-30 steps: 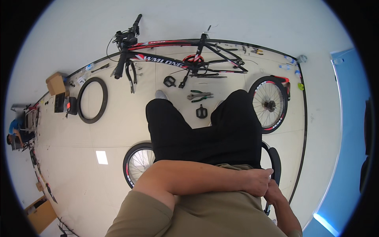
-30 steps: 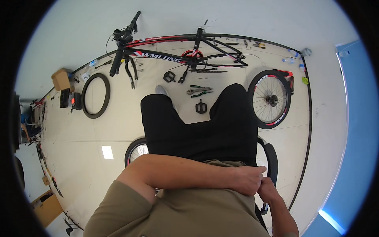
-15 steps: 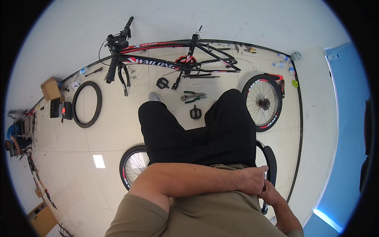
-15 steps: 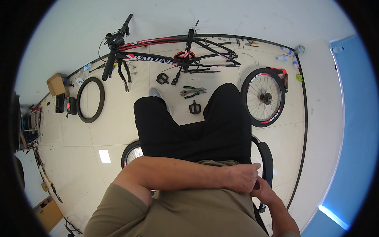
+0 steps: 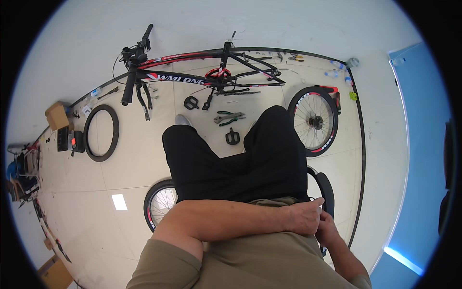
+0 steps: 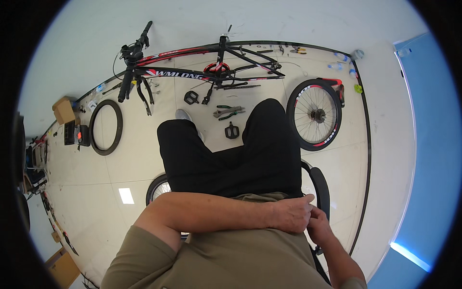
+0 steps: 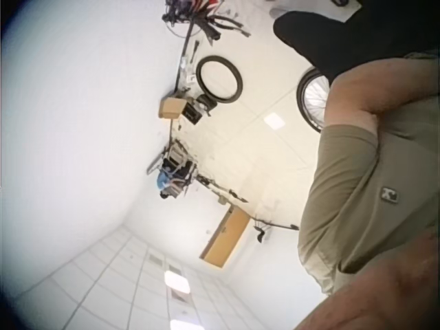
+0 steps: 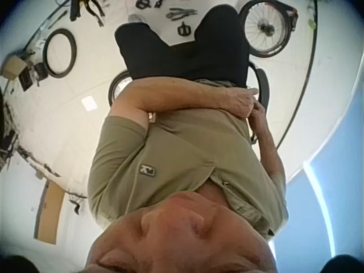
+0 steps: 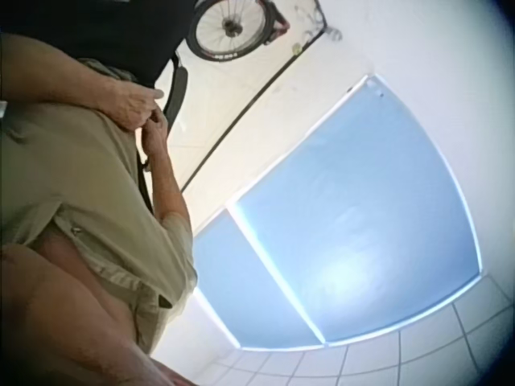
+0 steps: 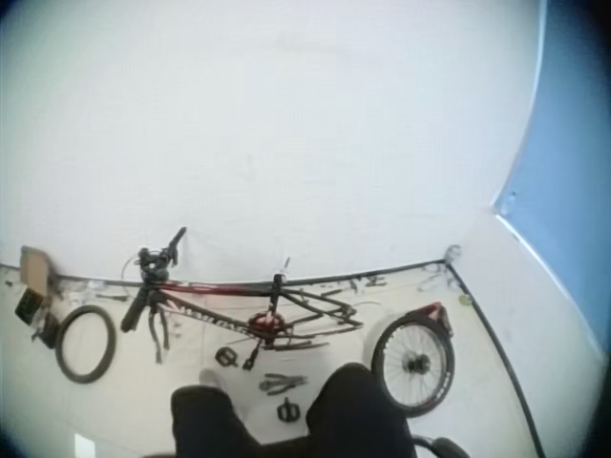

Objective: The person assembles a bicycle by attaching the handlebar stem to the frame using a wrench and tightening bolts. They then pick up a bicycle wheel and position it near the frame.

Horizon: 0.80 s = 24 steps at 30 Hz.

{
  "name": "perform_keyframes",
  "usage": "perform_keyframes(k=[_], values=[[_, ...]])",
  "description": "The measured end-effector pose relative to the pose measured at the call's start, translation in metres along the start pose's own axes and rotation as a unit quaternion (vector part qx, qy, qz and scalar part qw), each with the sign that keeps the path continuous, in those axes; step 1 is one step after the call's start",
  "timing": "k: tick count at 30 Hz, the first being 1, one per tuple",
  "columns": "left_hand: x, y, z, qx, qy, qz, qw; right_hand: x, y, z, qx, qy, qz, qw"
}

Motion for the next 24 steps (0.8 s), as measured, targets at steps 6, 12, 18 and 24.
perform_keyframes(k=[6,12,18,24], values=[[-0.003,-0.004,0.0,-0.058,0.069,-0.021,0.996,-0.016,0.005,0.003,-0.007,0.22,0.025,0.975],[-0.02,-0.005,0.008,-0.06,0.113,-0.053,0.99,-0.038,0.009,0.029,0.098,0.268,0.042,0.957],[-0.017,-0.014,0.012,-0.062,0.065,-0.003,0.996,-0.017,0.005,0.02,0.081,0.378,-0.116,0.915],[-0.013,-0.004,0.011,0.006,0.033,-0.01,0.999,-0.013,0.029,0.014,0.216,0.473,-0.032,0.853]])
Point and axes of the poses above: each hand's wrist, its own y-axis away from the middle knuckle, its own z-axis out of the palm, x = y × z, the point moved 4 cm from there along -y, towards the middle knuckle, and after that the axes turned 11 degrees about z, right-handed, at the moved point
